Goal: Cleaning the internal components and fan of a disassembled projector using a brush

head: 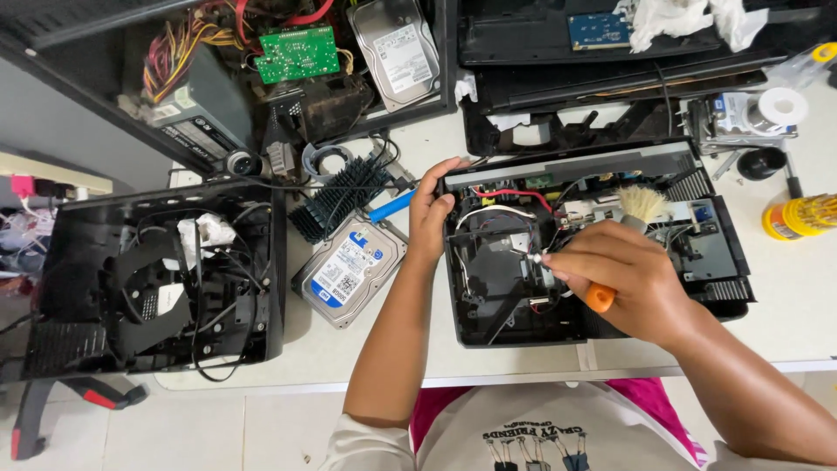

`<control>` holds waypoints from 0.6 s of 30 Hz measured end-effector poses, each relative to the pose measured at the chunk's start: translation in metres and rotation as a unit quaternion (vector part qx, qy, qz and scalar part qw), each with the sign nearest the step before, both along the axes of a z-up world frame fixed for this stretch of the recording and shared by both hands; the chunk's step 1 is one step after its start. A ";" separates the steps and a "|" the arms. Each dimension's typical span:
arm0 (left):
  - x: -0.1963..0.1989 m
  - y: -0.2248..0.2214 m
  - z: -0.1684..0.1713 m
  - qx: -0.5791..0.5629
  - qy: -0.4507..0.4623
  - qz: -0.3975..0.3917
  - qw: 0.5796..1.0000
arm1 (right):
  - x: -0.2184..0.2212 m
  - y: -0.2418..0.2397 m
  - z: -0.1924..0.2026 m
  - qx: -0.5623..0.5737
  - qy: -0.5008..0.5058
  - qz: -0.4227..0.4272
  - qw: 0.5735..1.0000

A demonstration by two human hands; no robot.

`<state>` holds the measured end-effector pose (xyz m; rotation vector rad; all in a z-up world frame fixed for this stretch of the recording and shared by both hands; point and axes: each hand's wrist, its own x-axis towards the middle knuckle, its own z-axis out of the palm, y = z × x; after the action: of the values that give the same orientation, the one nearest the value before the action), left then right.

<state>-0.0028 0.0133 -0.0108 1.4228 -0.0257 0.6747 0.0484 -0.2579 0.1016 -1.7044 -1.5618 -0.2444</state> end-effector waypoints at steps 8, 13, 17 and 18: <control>-0.002 0.000 0.004 0.007 0.012 0.003 1.000 | -0.001 0.001 -0.006 0.000 0.014 0.025 1.000; -0.002 0.000 0.004 -0.004 0.019 -0.002 1.000 | 0.002 0.005 0.005 -0.054 -0.015 0.043 0.998; -0.001 0.001 0.002 0.000 0.015 0.000 1.000 | 0.011 0.009 0.014 -0.182 -0.085 0.052 0.978; -0.001 0.002 0.001 0.000 0.013 0.001 1.000 | 0.015 0.016 0.018 -0.181 -0.088 0.053 0.978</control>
<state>-0.0035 0.0151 -0.0093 1.4322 -0.0046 0.6577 0.0634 -0.2423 0.1192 -1.9084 -1.9137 -0.0569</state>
